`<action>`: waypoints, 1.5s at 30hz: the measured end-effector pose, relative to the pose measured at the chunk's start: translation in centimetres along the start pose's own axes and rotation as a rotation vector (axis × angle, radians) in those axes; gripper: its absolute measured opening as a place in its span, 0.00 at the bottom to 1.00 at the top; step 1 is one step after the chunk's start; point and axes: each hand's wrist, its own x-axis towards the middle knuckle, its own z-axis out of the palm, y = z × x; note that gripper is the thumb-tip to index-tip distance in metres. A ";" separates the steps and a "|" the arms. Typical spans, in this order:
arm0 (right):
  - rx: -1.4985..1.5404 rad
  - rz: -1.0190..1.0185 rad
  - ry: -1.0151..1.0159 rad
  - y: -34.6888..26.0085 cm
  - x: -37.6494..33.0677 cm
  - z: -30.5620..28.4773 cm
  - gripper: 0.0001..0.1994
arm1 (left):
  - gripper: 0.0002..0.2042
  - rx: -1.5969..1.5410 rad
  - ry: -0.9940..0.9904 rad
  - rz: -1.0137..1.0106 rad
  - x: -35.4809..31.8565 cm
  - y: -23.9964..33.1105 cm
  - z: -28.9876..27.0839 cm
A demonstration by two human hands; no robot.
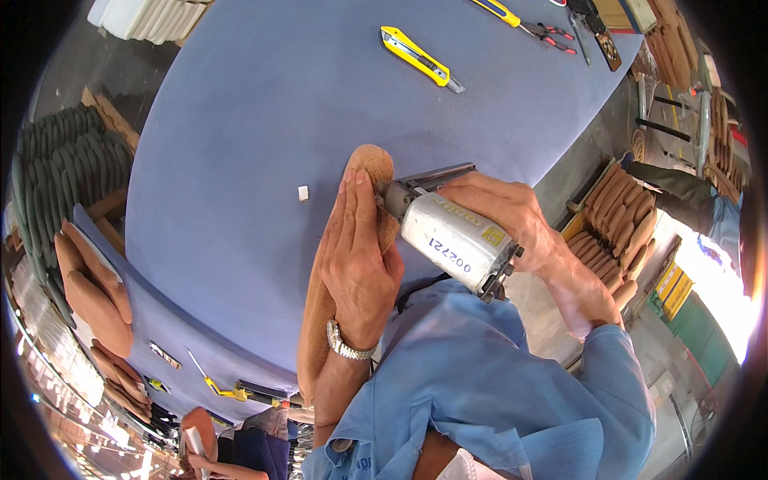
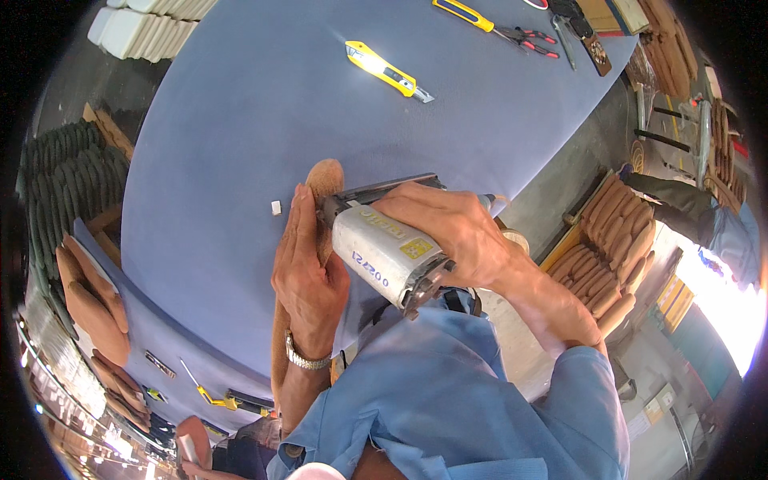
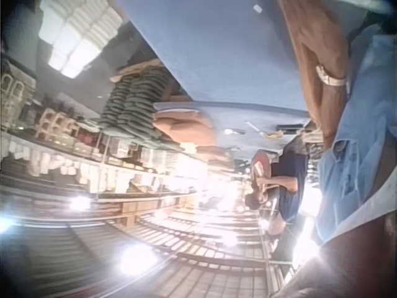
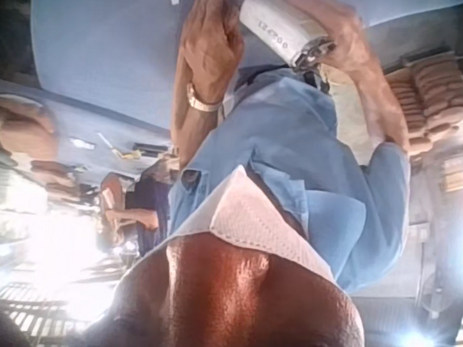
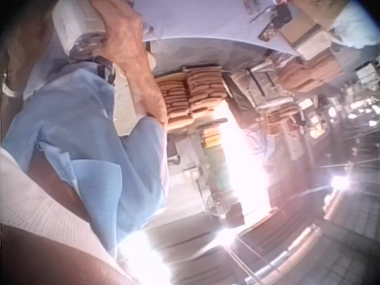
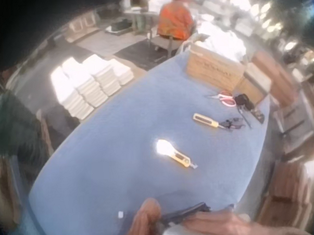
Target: The person inserts white foam into brown fabric cushion covers, folds the edges, and secures them with a staple gun. They repeat this process for multiple cushions, stacking finished units on a nearby pallet.
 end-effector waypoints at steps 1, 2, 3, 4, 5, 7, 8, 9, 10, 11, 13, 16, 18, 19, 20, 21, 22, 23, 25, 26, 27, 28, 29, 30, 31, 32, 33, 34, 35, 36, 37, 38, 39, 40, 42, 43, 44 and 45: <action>0.000 -0.002 -0.003 0.0 0.2 0.0 0.27 | 0.33 -0.004 0.016 0.012 0.0 -0.1 0.1; 0.001 -0.004 -0.007 0.0 0.3 0.0 0.25 | 0.33 -0.008 0.032 0.023 0.0 -0.2 0.2; 0.000 0.009 -0.015 -0.1 0.3 0.1 0.27 | 0.33 -0.013 0.048 0.034 0.0 -0.3 0.3; -0.002 0.021 -0.024 -0.1 0.4 0.1 0.28 | 0.32 -0.016 0.052 0.035 0.1 -0.4 0.4; -0.003 0.033 -0.033 -0.1 0.4 0.1 0.30 | 0.32 -0.019 0.056 0.036 0.1 -0.5 0.4; 0.000 0.035 -0.023 0.0 0.4 0.2 0.30 | 0.33 -0.024 0.063 0.025 0.2 -0.5 0.4; 0.001 0.036 -0.018 0.1 0.5 0.3 0.29 | 0.34 -0.025 0.064 0.011 0.2 -0.5 0.4; 0.006 0.041 -0.030 0.0 0.6 0.2 0.29 | 0.36 -0.026 0.068 -0.005 0.2 -0.5 0.3; 0.011 0.046 -0.041 -0.1 0.8 0.1 0.29 | 0.35 -0.009 0.058 0.001 0.2 -0.5 0.3; 0.016 0.050 -0.053 -0.2 1.0 0.1 0.29 | 0.34 0.007 0.048 0.007 0.2 -0.5 0.2; -0.013 0.051 -0.054 -0.4 1.1 0.2 0.29 | 0.33 0.015 0.031 0.020 0.2 -0.5 0.1; -0.039 0.110 -0.106 -1.2 1.5 -0.2 0.29 | 0.33 0.011 0.026 0.030 0.3 -0.6 0.0; -0.054 0.142 -0.151 -1.5 1.7 -0.5 0.29 | 0.34 0.018 0.023 0.031 0.3 -0.5 0.0; -0.063 0.145 -0.170 -1.5 1.9 -0.7 0.28 | 0.34 0.006 0.029 0.026 0.3 -0.5 0.0; -0.072 0.147 -0.190 -1.6 2.0 -0.9 0.27 | 0.35 -0.006 0.034 0.022 0.3 -0.7 0.0; -0.055 0.159 -0.184 -1.6 2.1 -0.8 0.26 | 0.35 -0.015 0.039 0.017 0.2 -0.7 -0.1; -0.038 0.170 -0.178 -1.6 2.2 -0.6 0.26 | 0.35 -0.022 0.037 0.017 0.2 -0.8 -0.2; -0.021 0.182 -0.171 -1.5 2.2 -0.5 0.25 | 0.36 -0.028 0.034 0.017 0.4 -0.8 -0.2; 0.002 0.133 -0.148 -1.2 2.3 -0.3 0.24 | 0.36 -0.035 0.058 -0.012 0.3 -1.0 -0.2; 0.013 0.108 -0.137 -1.1 2.4 -0.2 0.23 | 0.36 -0.040 0.079 -0.036 0.2 -1.1 0.1; 0.004 0.108 -0.140 -1.1 2.4 -0.2 0.23 | 0.36 -0.046 0.099 -0.057 0.1 -1.1 0.4; -0.006 0.109 -0.144 -1.0 2.4 -0.2 0.24 | 0.36 -0.055 0.094 -0.086 0.0 -0.9 0.3; -0.015 0.110 -0.147 -1.0 2.3 -0.3 0.24 | 0.35 -0.064 0.090 -0.115 0.0 -0.7 0.2; -0.014 0.127 -0.164 -0.8 2.2 -0.4 0.27 | 0.35 -0.076 0.082 -0.143 0.0 -0.5 0.2; -0.013 0.144 -0.181 -0.6 2.0 -0.4 0.31 | 0.36 -0.088 0.062 -0.178 0.1 -0.3 0.1; -0.012 0.161 -0.198 -0.4 1.8 -0.4 0.35 | 0.36 -0.100 0.041 -0.213 0.1 0.0 0.0; -0.010 0.157 -0.193 -0.4 1.8 -0.4 0.35 | 0.36 -0.110 0.019 -0.249 0.1 0.1 -0.1; -0.008 0.153 -0.188 -0.3 1.7 -0.4 0.34 | 0.37 -0.088 0.036 -0.201 0.1 0.0 -0.1; -0.006 0.150 -0.183 -0.3 1.7 -0.3 0.34 | 0.37 -0.066 0.052 -0.153 0.1 -0.3 0.1; -0.003 0.149 -0.181 -0.1 1.7 -0.2 0.34 | 0.38 -0.044 0.066 -0.103 0.1 -0.5 0.2; -0.001 0.148 -0.180 0.0 1.7 -0.2 0.34 | 0.37 -0.039 0.035 -0.117 0.2 -0.5 0.0; 0.002 0.147 -0.179 0.2 1.8 -0.1 0.34 | 0.37 -0.033 0.003 -0.132 0.3 -0.4 -0.3; 0.010 0.154 -0.179 0.2 1.8 -0.1 0.34 | 0.36 -0.031 -0.031 -0.147 0.3 -0.5 -0.4; 0.018 0.160 -0.179 0.0 1.9 -0.1 0.34 | 0.36 -0.034 -0.024 -0.139 0.4 -0.6 -0.4; 0.030 0.170 -0.175 -0.5 2.2 -0.2 0.30 | 0.35 -0.043 -0.007 -0.128 0.4 -0.8 -0.3; 0.033 0.174 -0.170 -0.8 2.4 -0.3 0.27 | 0.35 -0.040 0.001 -0.120 0.3 -0.8 -0.3; 0.037 0.178 -0.166 -1.0 2.6 -0.4 0.24 | 0.35 -0.037 0.009 -0.113 0.2 -0.9 -0.3; 0.044 0.202 -0.184 -1.3 2.8 -0.7 0.24 | 0.34 -0.041 0.018 -0.104 0.3 -0.9 -0.1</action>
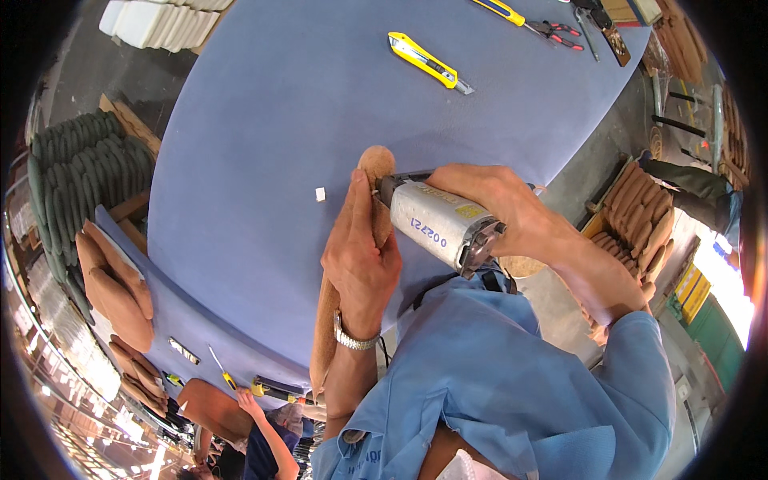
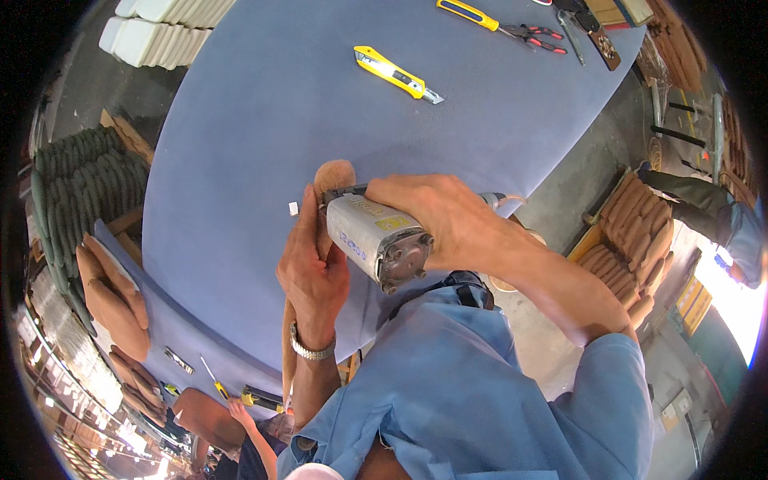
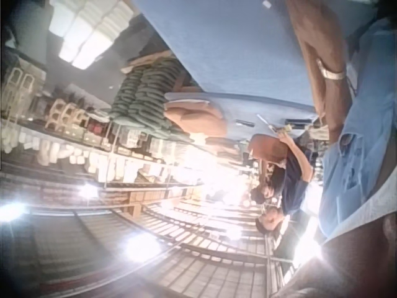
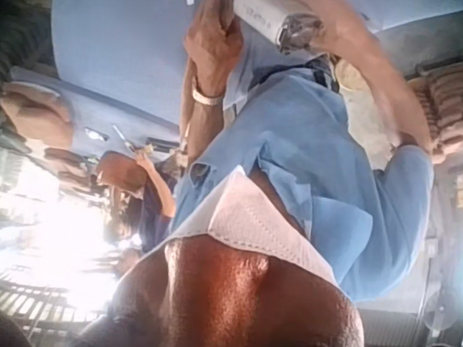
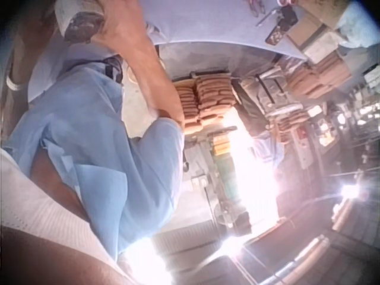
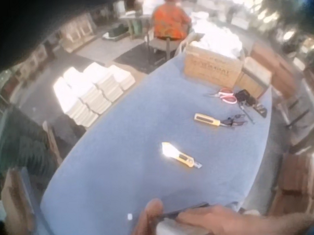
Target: The person inserts white foam into brown fabric cushion covers, folds the edges, and secures them with a staple gun. They repeat this process for multiple cushions, stacking finished units on a nearby pallet.
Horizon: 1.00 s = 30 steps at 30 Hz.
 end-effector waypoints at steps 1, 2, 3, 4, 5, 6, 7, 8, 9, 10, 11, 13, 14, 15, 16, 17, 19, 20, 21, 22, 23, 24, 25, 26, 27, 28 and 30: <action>0.008 0.023 -0.019 -0.3 0.1 -0.3 0.24 | 0.34 0.006 0.008 0.020 0.0 0.0 0.1; 0.015 0.046 -0.038 -0.4 0.2 -0.4 0.24 | 0.34 0.011 0.016 0.038 0.0 -0.1 0.2; 0.011 0.027 -0.035 -0.3 0.2 -0.4 0.23 | 0.34 0.011 0.030 0.053 -0.1 -0.1 0.4; 0.008 0.007 -0.033 0.1 0.2 -0.3 0.23 | 0.34 0.015 0.043 0.063 -0.1 0.0 0.4; 0.004 -0.014 -0.032 0.5 0.1 -0.3 0.23 | 0.35 0.020 0.057 0.072 -0.1 0.1 0.4; 0.026 -0.001 -0.046 0.6 0.2 -0.3 0.23 | 0.36 0.028 0.073 0.077 -0.1 0.1 0.3; 0.047 0.012 -0.059 0.7 0.3 -0.4 0.23 | 0.35 0.021 0.073 0.073 -0.1 0.1 0.3; 0.067 0.026 -0.073 0.8 0.4 -0.5 0.23 | 0.35 0.014 0.074 0.069 0.0 0.1 0.3; 0.060 0.006 -0.074 1.0 0.5 -0.4 0.24 | 0.35 0.010 0.074 0.067 0.1 0.0 0.3; 0.052 -0.013 -0.074 1.2 0.6 -0.3 0.24 | 0.34 0.010 0.097 0.080 0.2 -0.1 0.4; 0.046 -0.033 -0.074 1.2 0.7 -0.3 0.24 | 0.33 0.010 0.120 0.092 0.2 -0.3 0.5; 0.057 -0.029 -0.057 0.9 0.9 0.0 0.25 | 0.33 0.013 0.130 0.093 0.2 -0.5 0.6; 0.063 -0.026 -0.048 0.8 0.9 0.0 0.25 | 0.32 0.017 0.120 0.079 0.2 -0.4 0.4; 0.077 -0.026 -0.049 0.9 0.9 0.0 0.25 | 0.32 0.027 0.107 0.068 0.3 -0.3 0.2; 0.092 -0.026 -0.050 1.0 1.0 0.1 0.25 | 0.32 0.026 0.105 0.069 0.3 -0.3 0.1; 0.106 -0.025 -0.050 1.1 1.0 0.1 0.25 | 0.32 0.025 0.103 0.071 0.4 -0.3 0.1; 0.056 -0.022 -0.040 0.9 1.0 0.2 0.25 | 0.32 0.028 0.093 0.074 0.6 -0.2 0.0; 0.031 -0.021 -0.034 0.7 1.1 0.2 0.25 | 0.33 0.036 0.087 0.071 0.6 -0.1 -0.1; 0.010 -0.021 -0.040 0.6 1.1 0.1 0.25 | 0.33 0.045 0.082 0.068 0.6 -0.1 -0.1; -0.010 -0.021 -0.045 0.5 1.2 0.0 0.25 | 0.32 0.038 0.094 0.069 0.6 -0.1 -0.1; -0.030 -0.021 -0.050 0.4 1.2 0.0 0.26 | 0.32 0.030 0.105 0.070 0.5 -0.2 0.0; -0.022 -0.011 -0.042 0.4 1.1 0.1 0.26 | 0.32 0.025 0.119 0.070 0.5 -0.3 0.1; -0.015 -0.001 -0.035 0.3 1.1 0.2 0.26 | 0.32 0.024 0.127 0.074 0.5 -0.4 0.2; -0.007 0.008 -0.027 0.3 1.0 0.3 0.26 | 0.32 0.024 0.136 0.079 0.5 -0.5 0.3; -0.007 0.014 -0.020 0.3 1.0 0.4 0.26 | 0.32 0.023 0.142 0.089 0.6 -0.6 0.4; -0.008 0.020 -0.013 0.3 0.9 0.5 0.25 | 0.32 0.023 0.124 0.081 0.6 -0.5 0.3; -0.019 0.023 0.001 0.3 0.8 0.7 0.25 | 0.31 0.022 0.092 0.065 0.7 -0.1 0.0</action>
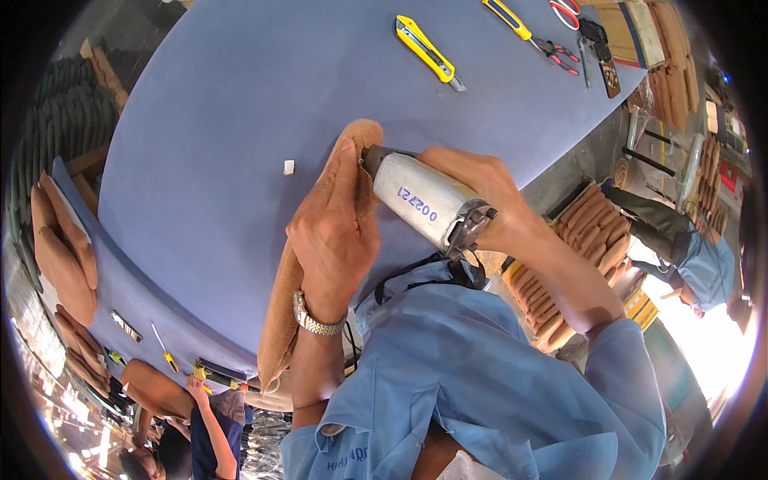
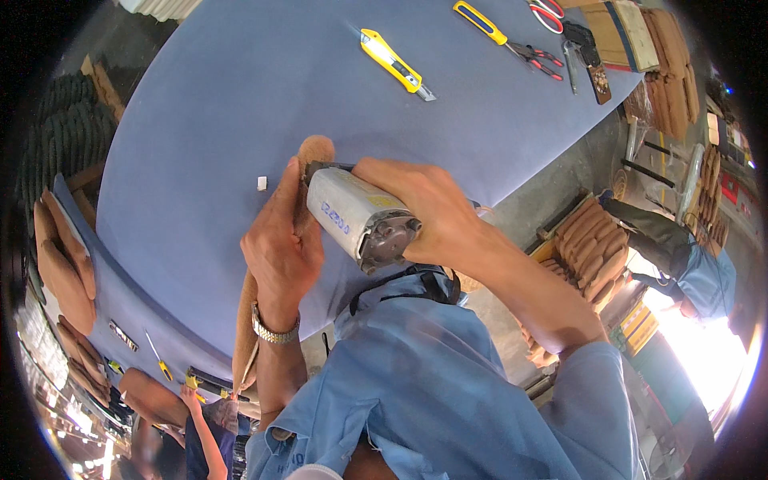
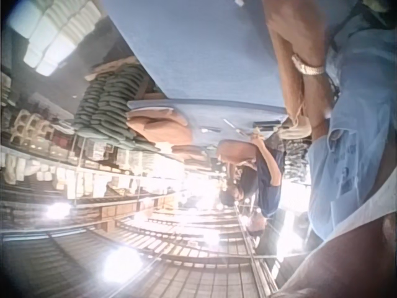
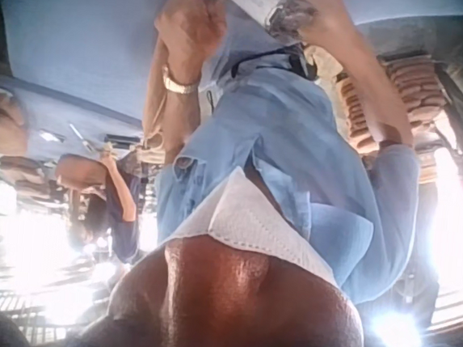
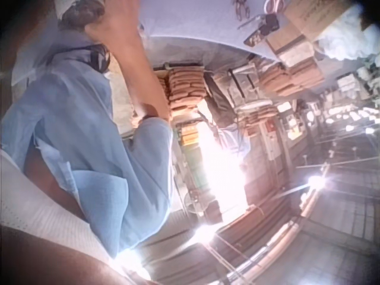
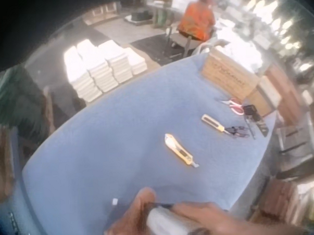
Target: The person inserts white foam into brown fabric cushion covers, folds the edges, and secures them with a staple gun. They repeat this process for multiple cushions, stacking finished units on a nearby pallet.
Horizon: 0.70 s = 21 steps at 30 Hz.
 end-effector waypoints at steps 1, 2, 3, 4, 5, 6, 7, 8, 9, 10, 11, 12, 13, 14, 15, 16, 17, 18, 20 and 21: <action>-0.012 -0.002 0.007 0.0 -0.1 0.1 0.24 | 0.31 -0.007 -0.002 -0.001 -0.1 0.0 0.0; -0.023 -0.004 0.014 0.1 -0.2 0.1 0.24 | 0.31 -0.014 -0.003 -0.003 -0.1 0.0 0.1; -0.023 -0.019 0.027 0.1 -0.3 0.2 0.24 | 0.31 -0.014 0.001 -0.006 -0.2 0.0 0.0; -0.023 -0.034 0.040 0.2 -0.4 0.3 0.23 | 0.31 -0.032 0.005 -0.013 -0.4 0.1 0.1; -0.023 -0.049 0.052 0.3 -0.6 0.4 0.23 | 0.31 -0.049 0.008 -0.020 -0.5 0.1 0.2; -0.023 -0.062 0.066 0.2 -0.7 0.5 0.23 | 0.31 -0.059 0.013 -0.021 -0.5 0.1 0.2; -0.022 -0.074 0.080 0.1 -0.9 0.6 0.23 | 0.31 -0.048 0.013 -0.034 -0.6 0.2 0.1; -0.022 -0.086 0.093 0.0 -1.0 0.6 0.24 | 0.31 -0.037 0.014 -0.047 -0.7 0.4 0.1; -0.019 -0.105 0.100 0.2 -1.1 0.8 0.24 | 0.31 -0.021 0.008 -0.061 -0.9 0.4 0.1; -0.015 -0.124 0.107 0.4 -1.2 0.8 0.24 | 0.30 -0.031 0.024 -0.050 -1.1 0.4 0.2; -0.012 -0.142 0.115 0.5 -1.4 0.7 0.25 | 0.30 -0.042 0.039 -0.039 -1.2 0.4 0.3; -0.008 -0.152 0.119 0.7 -1.6 0.7 0.25 | 0.30 -0.051 0.055 -0.027 -1.3 0.3 0.4; -0.004 -0.161 0.124 0.8 -2.1 0.5 0.25 | 0.30 -0.040 0.053 -0.034 -1.5 0.7 0.4; 0.000 -0.170 0.129 1.0 -2.7 0.3 0.26 | 0.30 -0.029 0.050 -0.040 -1.7 1.2 0.5; 0.022 -0.175 0.150 1.5 -3.4 0.1 0.26 | 0.29 -0.022 0.047 -0.049 -1.8 1.6 0.7; 0.036 -0.177 0.169 2.0 -4.3 -0.3 0.26 | 0.29 -0.023 0.066 -0.038 -1.9 1.7 0.8; 0.049 -0.179 0.187 2.7 -5.1 -0.9 0.26 | 0.28 -0.026 0.084 -0.028 -1.9 1.8 0.9; 0.012 -0.144 0.201 3.6 -5.6 -1.8 0.26 | 0.28 -0.029 0.109 -0.026 -2.0 1.9 1.1; -0.064 -0.070 0.234 5.7 -6.6 -3.9 0.26 | 0.27 -0.051 0.146 -0.015 -2.2 2.2 1.4; -0.160 0.044 0.297 7.2 -6.8 -4.7 0.26 | 0.26 -0.060 0.165 -0.008 -2.3 2.3 1.6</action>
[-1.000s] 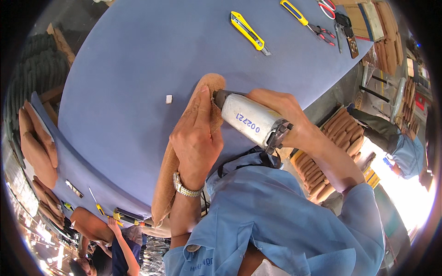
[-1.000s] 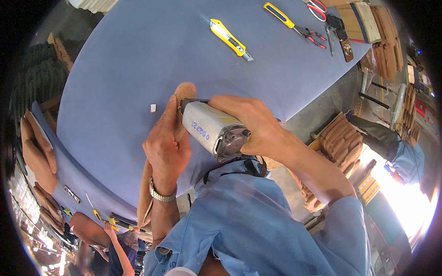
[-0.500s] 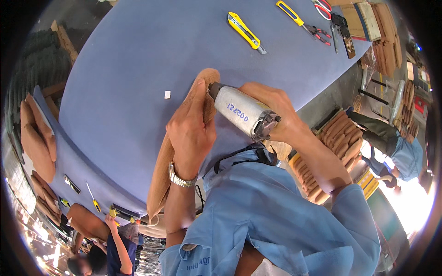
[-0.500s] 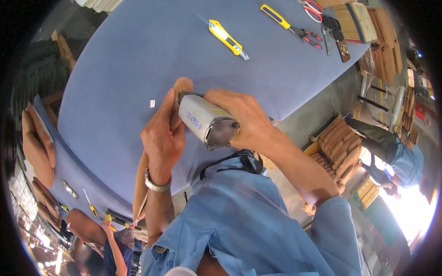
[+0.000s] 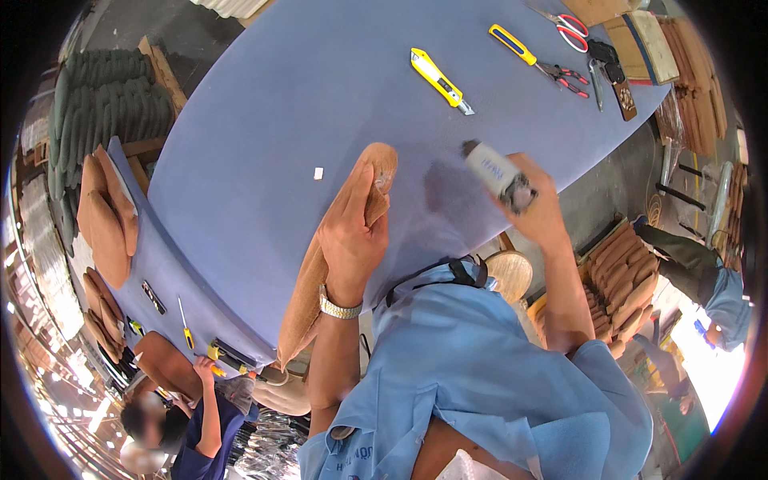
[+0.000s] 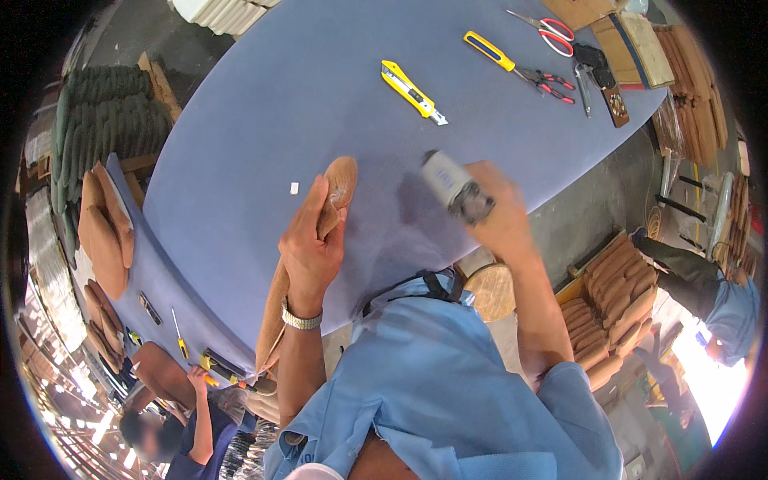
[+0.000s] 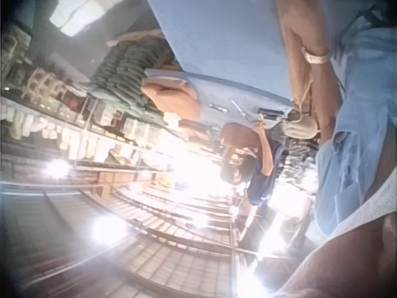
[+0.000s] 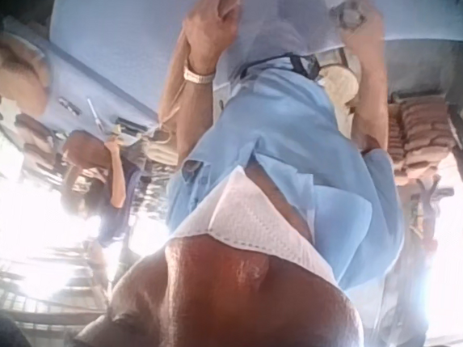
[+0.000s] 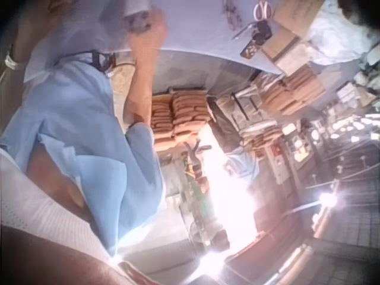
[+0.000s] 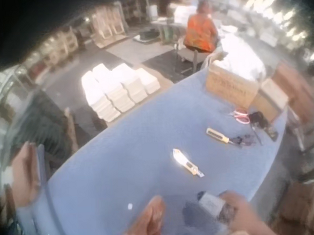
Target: The person inserts white foam into brown fabric cushion covers, folds the edges, and secures them with a staple gun. They repeat this process for multiple cushions, stacking finished units on a nearby pallet.
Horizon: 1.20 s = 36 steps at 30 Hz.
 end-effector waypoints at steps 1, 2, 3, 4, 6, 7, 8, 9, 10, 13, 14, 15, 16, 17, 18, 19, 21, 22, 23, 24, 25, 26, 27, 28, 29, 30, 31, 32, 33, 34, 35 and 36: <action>-0.111 0.103 0.059 2.1 0.4 -0.2 0.26 | 0.25 0.007 0.016 0.001 -0.2 0.0 0.3; -0.221 0.212 0.123 4.0 0.8 -0.1 0.26 | 0.25 0.012 0.026 0.006 -0.4 0.0 0.6; -0.254 0.223 0.181 5.7 1.1 0.1 0.25 | 0.24 0.014 0.034 0.011 -0.7 0.2 0.9; -0.288 0.233 0.241 7.4 1.7 0.4 0.25 | 0.23 0.044 0.039 0.032 -0.8 0.4 1.1; -0.314 0.222 0.316 11.5 2.2 1.4 0.25 | 0.22 0.097 0.054 0.066 -1.3 1.0 1.6; -0.304 0.202 0.330 13.7 2.2 2.2 0.25 | 0.22 0.120 0.062 0.091 -1.5 1.4 1.8; -0.294 0.175 0.334 14.8 2.4 2.3 0.26 | 0.22 0.149 0.074 0.106 -2.0 1.7 2.0; -0.335 0.116 0.320 14.2 2.4 2.1 0.26 | 0.22 0.178 0.085 0.117 -2.5 2.0 2.2; -0.375 0.054 0.305 12.7 2.3 2.1 0.27 | 0.23 0.201 0.088 0.119 -3.1 2.3 2.6; -0.082 -0.055 0.165 6.7 2.7 3.2 0.25 | 0.26 0.247 0.070 0.133 -5.0 2.8 4.1; 0.216 0.111 0.000 5.6 2.9 4.5 0.25 | 0.27 0.249 0.046 0.140 -5.6 2.7 4.7; 0.514 0.272 -0.162 4.6 3.0 5.8 0.27 | 0.28 0.255 0.028 0.152 -6.2 2.9 5.3; 0.681 0.368 -0.258 3.5 3.0 7.2 0.29 | 0.28 0.265 0.010 0.148 -6.9 3.2 6.0; 0.849 0.460 -0.357 2.6 3.0 8.4 0.32 | 0.29 0.280 -0.004 0.145 -7.4 3.5 6.5; 0.858 0.419 -0.300 2.5 2.9 10.1 0.33 | 0.30 0.297 -0.014 0.142 -7.7 3.8 6.8; 0.871 0.379 -0.249 2.9 2.6 12.0 0.34 | 0.29 0.244 -0.047 0.139 -7.7 4.3 6.6; 0.839 0.385 -0.172 2.5 2.1 12.8 0.35 | 0.28 0.143 -0.090 0.113 -8.0 4.9 5.8; 0.801 0.434 -0.135 2.0 1.7 12.2 0.35 | 0.27 0.057 -0.162 0.076 -8.7 4.8 5.3; 0.760 0.479 -0.098 1.8 1.5 11.7 0.35 | 0.27 -0.030 -0.231 0.040 -9.9 4.6 4.5; 0.741 0.523 -0.099 2.0 1.4 11.5 0.34 | 0.27 -0.119 -0.302 0.009 -11.1 4.4 3.4; 0.727 0.571 -0.089 3.0 1.2 11.8 0.33 | 0.26 -0.173 -0.253 -0.153 -12.4 3.9 2.1; 0.712 0.619 -0.078 4.0 1.2 12.0 0.32 | 0.26 -0.228 -0.202 -0.314 -13.9 3.3 0.2; 0.736 0.563 -0.109 5.1 1.1 12.1 0.31 | 0.26 -0.285 -0.157 -0.472 -15.7 2.6 -1.6; 0.760 0.503 -0.146 6.2 1.3 12.2 0.29 | 0.24 -0.159 0.083 -0.591 -18.1 0.8 -2.1; 0.788 0.444 -0.170 7.2 1.5 12.2 0.27 | 0.22 -0.030 0.314 -0.694 -21.0 -2.1 -1.8; 0.682 0.434 -0.213 8.4 1.8 12.1 0.27 | 0.25 0.160 0.382 -0.747 -25.5 -6.3 -1.5; 0.570 0.411 -0.256 9.6 2.6 12.0 0.27 | 0.28 0.346 0.461 -0.797 -28.9 -9.3 -1.3; 0.461 0.387 -0.293 10.0 3.6 12.1 0.27 | 0.29 0.113 0.444 -0.985 -30.0 -9.9 -1.8; 0.453 0.411 -0.330 9.4 4.3 12.1 0.27 | 0.29 -0.123 0.415 -1.165 -31.3 -10.1 -2.4; 0.442 0.431 -0.370 8.2 5.2 12.0 0.26 | 0.31 -0.373 0.385 -1.333 -32.0 -10.2 -2.7; 0.431 0.451 -0.408 7.1 5.7 11.8 0.25 | 0.31 -0.540 0.494 -1.309 -32.2 -10.2 -2.2; 0.364 0.341 -0.400 6.2 6.0 12.0 0.25 | 0.32 -0.705 0.607 -1.273 -32.4 -10.1 -1.3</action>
